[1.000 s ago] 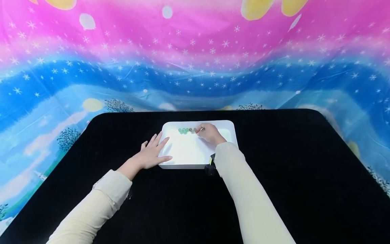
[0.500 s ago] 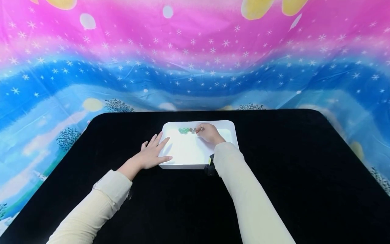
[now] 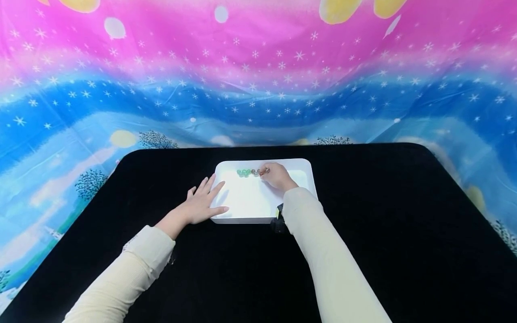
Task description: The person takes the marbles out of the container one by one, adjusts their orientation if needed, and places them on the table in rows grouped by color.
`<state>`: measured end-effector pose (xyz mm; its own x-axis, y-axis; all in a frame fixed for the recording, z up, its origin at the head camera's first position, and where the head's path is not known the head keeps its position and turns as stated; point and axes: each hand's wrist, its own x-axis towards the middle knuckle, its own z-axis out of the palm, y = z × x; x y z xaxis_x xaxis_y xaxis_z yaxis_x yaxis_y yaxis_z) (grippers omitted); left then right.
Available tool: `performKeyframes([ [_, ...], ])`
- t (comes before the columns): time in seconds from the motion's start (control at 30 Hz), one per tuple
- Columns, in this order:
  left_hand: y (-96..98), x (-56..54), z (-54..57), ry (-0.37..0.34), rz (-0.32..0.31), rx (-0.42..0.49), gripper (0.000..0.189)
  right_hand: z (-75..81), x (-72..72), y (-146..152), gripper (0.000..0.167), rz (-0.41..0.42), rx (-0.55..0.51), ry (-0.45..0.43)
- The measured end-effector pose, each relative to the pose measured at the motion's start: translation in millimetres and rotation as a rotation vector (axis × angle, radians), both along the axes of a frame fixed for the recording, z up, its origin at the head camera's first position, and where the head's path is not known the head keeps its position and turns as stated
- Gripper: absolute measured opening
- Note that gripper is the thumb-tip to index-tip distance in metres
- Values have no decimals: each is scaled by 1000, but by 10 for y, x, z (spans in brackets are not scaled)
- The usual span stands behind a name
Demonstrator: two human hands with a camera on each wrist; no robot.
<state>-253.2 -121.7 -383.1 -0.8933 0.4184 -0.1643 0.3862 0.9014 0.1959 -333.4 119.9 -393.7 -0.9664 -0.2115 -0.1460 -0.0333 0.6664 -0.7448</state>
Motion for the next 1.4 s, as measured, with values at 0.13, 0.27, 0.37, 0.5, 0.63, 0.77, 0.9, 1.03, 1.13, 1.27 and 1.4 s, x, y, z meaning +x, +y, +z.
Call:
performKeyframes([
  [0.13,0,2,6,0,2,-1,81,-5,-2,-9,13,6,9,3],
  [0.27,5,2,14,-3,1,3,80,-10,-14,-14,12,18,36,24],
  [0.37,6,4,19,-7,4,5,80,-9,-23,-22,12,25,59,49],
  [0.5,5,2,22,-11,12,1,80,-4,-24,-34,12,46,88,75],
  [0.63,7,-4,20,-13,14,-3,80,-2,-24,-40,10,51,112,78],
  [0.77,11,-7,18,-8,14,-3,80,-3,-24,-37,9,54,124,84],
  [0.9,13,-8,20,-2,8,0,80,3,-12,-33,9,52,113,71],
  [1.03,12,-10,12,-1,8,0,79,5,-2,-34,9,54,104,70],
  [1.13,10,-13,4,-2,9,-5,79,3,1,-33,9,64,105,78],
  [1.27,7,-21,-5,0,4,-8,79,-4,0,-30,8,68,109,85],
  [1.4,10,-25,-8,4,0,-3,80,-7,-1,-27,6,61,110,89],
])
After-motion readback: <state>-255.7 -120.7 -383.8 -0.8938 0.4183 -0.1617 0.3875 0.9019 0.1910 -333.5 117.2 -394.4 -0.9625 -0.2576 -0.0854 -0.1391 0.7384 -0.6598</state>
